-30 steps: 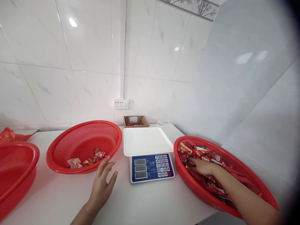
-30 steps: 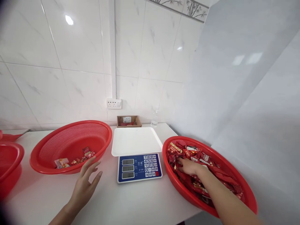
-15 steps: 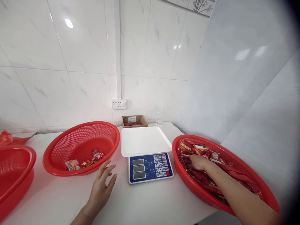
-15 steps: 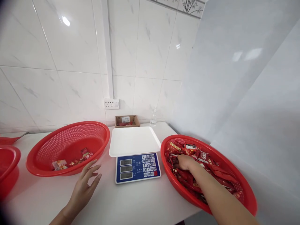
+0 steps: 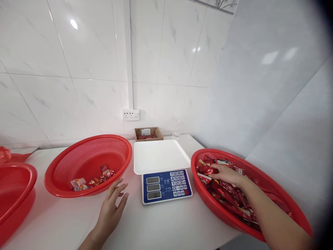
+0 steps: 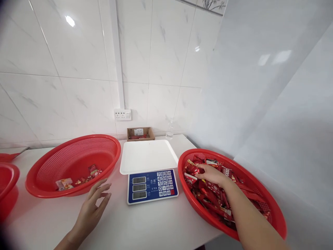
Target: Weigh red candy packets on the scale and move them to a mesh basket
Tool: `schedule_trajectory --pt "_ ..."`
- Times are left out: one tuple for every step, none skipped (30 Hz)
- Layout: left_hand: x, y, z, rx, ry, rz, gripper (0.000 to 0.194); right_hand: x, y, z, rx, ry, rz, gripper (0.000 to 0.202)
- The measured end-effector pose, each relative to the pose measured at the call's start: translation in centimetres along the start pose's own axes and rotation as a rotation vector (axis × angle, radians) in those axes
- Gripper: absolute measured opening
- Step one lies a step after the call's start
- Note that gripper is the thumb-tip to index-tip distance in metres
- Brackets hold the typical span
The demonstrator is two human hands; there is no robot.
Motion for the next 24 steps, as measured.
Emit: schedule_trajectory --pt "-0.01 0.0 -0.01 -0.003 0.003 0.002 0.03 -0.09 -0.03 -0.08 -0.019 0.082 0.034 0.045" --pt "-0.02 0.01 -0.02 -0.002 0.006 0.001 0.031 -0.16 -0.07 -0.1 -0.02 0.179 0.075 0.051" --pt "-0.04 0.01 -0.02 0.0 0.007 -0.002 0.031 -0.22 -0.14 -0.1 -0.016 0.275 0.117 0.055" --pt "-0.05 0.02 -0.02 0.004 0.008 -0.007 0.03 -0.24 -0.22 -0.08 -0.003 0.349 0.148 0.058" --pt "-0.07 0.02 -0.02 0.009 0.008 -0.011 0.03 -0.24 -0.3 -0.09 0.004 0.399 0.169 0.059" --pt "-0.1 0.03 -0.02 0.012 0.007 -0.015 0.03 -0.23 -0.36 -0.14 -0.001 0.423 0.176 0.059" --pt "-0.13 0.04 -0.03 0.013 0.006 -0.014 0.029 -0.24 -0.42 -0.22 -0.016 0.428 0.173 0.058" --pt "-0.17 0.05 -0.04 0.014 0.004 -0.014 0.029 -0.25 -0.45 -0.31 -0.034 0.423 0.169 0.058" --pt "-0.2 0.07 -0.05 0.015 0.002 -0.013 0.029 -0.29 -0.47 -0.38 -0.049 0.417 0.166 0.057" --pt "-0.22 0.08 -0.07 0.015 0.001 -0.011 0.028 -0.32 -0.49 -0.44 -0.056 0.414 0.166 0.057" --pt "-0.24 0.09 -0.08 0.015 0.0 -0.01 0.028 -0.33 -0.51 -0.49 -0.06 0.414 0.168 0.057" --pt "-0.24 0.1 -0.08 0.016 -0.001 -0.009 0.028 -0.31 -0.53 -0.53 -0.062 0.414 0.17 0.057" --pt "-0.24 0.1 -0.09 0.017 0.0 -0.009 0.028 -0.24 -0.57 -0.56 -0.063 0.412 0.169 0.056" --pt "-0.22 0.1 -0.09 0.016 0.0 -0.008 0.028 -0.12 -0.62 -0.59 -0.065 0.412 0.164 0.056" --pt "-0.21 0.1 -0.09 0.015 0.001 -0.007 0.028 0.03 -0.69 -0.62 -0.071 0.418 0.157 0.055" --pt "-0.19 0.1 -0.09 0.014 0.003 -0.005 0.028 0.2 -0.77 -0.64 -0.079 0.436 0.149 0.055" --pt "-0.17 0.1 -0.09 0.012 0.003 -0.002 0.028 0.35 -0.85 -0.64 -0.086 0.464 0.145 0.054" --pt "-0.16 0.1 -0.09 0.009 0.005 0.003 0.027 0.47 -0.91 -0.62 -0.088 0.498 0.144 0.054" --pt "-0.16 0.11 -0.1 0.006 0.008 0.009 0.027 0.53 -0.96 -0.59 -0.091 0.532 0.149 0.054" --pt "-0.15 0.12 -0.1 0.002 0.01 0.017 0.027 0.54 -0.98 -0.56 -0.095 0.562 0.157 0.054" --pt "-0.15 0.13 -0.1 -0.003 0.012 0.024 0.027 0.5 -0.98 -0.53 -0.098 0.58 0.164 0.054" --pt "-0.14 0.14 -0.1 -0.006 0.013 0.031 0.027 0.46 -0.96 -0.53 -0.1 0.582 0.169 0.053" --pt "-0.13 0.14 -0.09 -0.008 0.014 0.037 0.026 0.47 -0.92 -0.57 -0.107 0.564 0.16 0.051" --pt "-0.12 0.13 -0.09 -0.007 0.013 0.043 0.026 0.57 -0.89 -0.68 -0.121 0.535 0.138 0.049"
Point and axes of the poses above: each hand's wrist, its own y-axis towards the middle knuckle, its own z-axis out of the palm, x = y × z, the point moved 2 cm from there along y, towards the middle knuckle, and after that the axes turned 5 degrees about x, right-handed, at the moved point
